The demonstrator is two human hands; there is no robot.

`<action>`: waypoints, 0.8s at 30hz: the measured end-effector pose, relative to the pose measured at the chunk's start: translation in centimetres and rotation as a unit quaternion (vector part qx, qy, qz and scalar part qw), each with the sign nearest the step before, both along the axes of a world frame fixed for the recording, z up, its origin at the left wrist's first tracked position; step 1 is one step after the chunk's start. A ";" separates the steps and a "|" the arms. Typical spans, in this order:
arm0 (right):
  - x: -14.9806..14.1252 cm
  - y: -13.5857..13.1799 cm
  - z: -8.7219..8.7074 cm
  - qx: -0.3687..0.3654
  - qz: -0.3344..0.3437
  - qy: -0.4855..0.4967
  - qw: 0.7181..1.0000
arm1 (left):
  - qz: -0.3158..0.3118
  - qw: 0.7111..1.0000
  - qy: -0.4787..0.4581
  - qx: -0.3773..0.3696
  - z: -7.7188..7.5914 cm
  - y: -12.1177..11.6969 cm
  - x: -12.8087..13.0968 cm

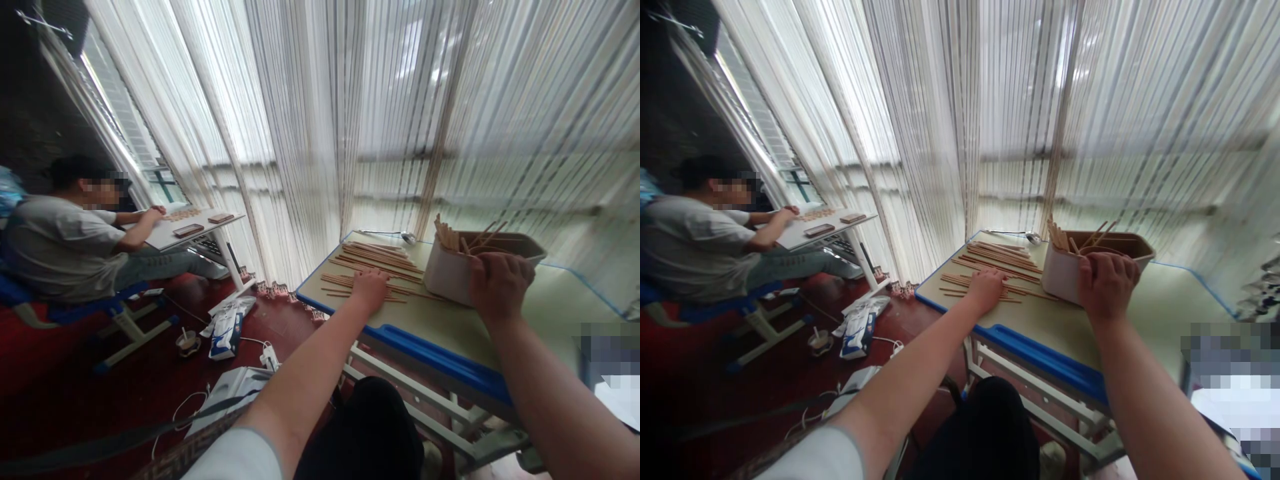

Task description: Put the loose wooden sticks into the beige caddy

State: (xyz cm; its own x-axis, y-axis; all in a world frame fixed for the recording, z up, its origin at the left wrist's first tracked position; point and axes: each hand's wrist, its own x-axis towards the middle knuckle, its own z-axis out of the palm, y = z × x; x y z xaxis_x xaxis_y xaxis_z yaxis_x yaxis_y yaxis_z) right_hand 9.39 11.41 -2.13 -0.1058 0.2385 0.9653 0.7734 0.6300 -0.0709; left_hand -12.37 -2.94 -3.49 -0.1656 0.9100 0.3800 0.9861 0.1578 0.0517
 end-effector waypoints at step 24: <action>0.2 -1.7 1.1 -0.021 0.069 0.031 0.997 | -0.192 0.828 -0.136 0.509 5.3 2.2 2.2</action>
State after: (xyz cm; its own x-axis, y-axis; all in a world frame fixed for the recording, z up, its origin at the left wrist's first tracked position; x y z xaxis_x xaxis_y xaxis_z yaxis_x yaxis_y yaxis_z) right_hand 9.58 9.72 -1.00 -0.0802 0.2655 0.9608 0.6723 0.7261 -0.1445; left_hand -10.14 -0.71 1.83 -0.1438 0.1468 0.9787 0.8838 -0.4259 0.1937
